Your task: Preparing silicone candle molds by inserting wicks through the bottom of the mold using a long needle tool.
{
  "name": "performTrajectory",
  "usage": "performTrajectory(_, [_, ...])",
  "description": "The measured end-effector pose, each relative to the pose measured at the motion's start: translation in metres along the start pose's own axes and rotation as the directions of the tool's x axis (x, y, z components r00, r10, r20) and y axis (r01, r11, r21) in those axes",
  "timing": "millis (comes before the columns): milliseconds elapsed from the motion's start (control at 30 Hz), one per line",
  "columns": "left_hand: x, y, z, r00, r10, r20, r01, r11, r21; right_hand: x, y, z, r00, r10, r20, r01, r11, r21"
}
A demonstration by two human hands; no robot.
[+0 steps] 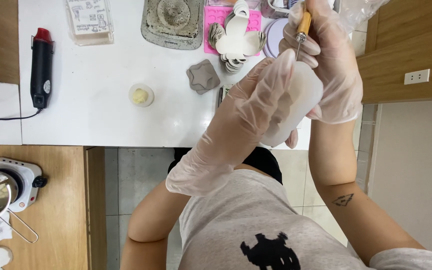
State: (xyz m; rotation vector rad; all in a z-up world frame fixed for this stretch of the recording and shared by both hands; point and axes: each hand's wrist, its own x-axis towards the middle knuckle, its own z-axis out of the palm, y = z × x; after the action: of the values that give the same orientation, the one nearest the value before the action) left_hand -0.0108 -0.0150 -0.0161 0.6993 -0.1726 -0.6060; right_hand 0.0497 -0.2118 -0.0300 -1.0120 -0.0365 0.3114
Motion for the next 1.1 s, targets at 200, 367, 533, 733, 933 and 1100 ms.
performTrajectory(200, [0.001,0.007,0.011,0.997,0.023,-0.071,-0.019,0.998,0.052,0.000,0.003,-0.004,0.997,0.071,-0.037,-0.067,0.994,0.091])
performTrajectory(367, [0.002,-0.002,0.006,0.997,0.042,-0.060,-0.037,0.995,0.089,0.001,0.003,-0.007,1.000,0.021,0.023,-0.022,0.999,0.046])
performTrajectory(533, [0.002,0.004,0.010,0.996,0.013,-0.092,-0.004,0.995,0.099,0.002,0.003,-0.007,1.000,0.011,-0.028,-0.011,1.000,0.004])
performTrajectory(733, [0.001,0.000,0.006,0.997,0.050,-0.056,-0.042,0.990,0.131,0.003,0.005,-0.013,0.997,-0.025,0.077,0.028,0.999,-0.040])
performTrajectory(933, [-0.001,-0.004,0.002,0.998,0.041,-0.049,-0.034,0.989,0.141,0.005,0.006,-0.010,0.999,0.039,0.017,-0.040,0.999,0.035])
performTrajectory(1100, [0.000,0.000,0.005,0.998,0.045,-0.041,-0.040,0.993,0.115,0.007,0.007,-0.003,0.997,0.068,0.045,-0.072,0.992,0.107])
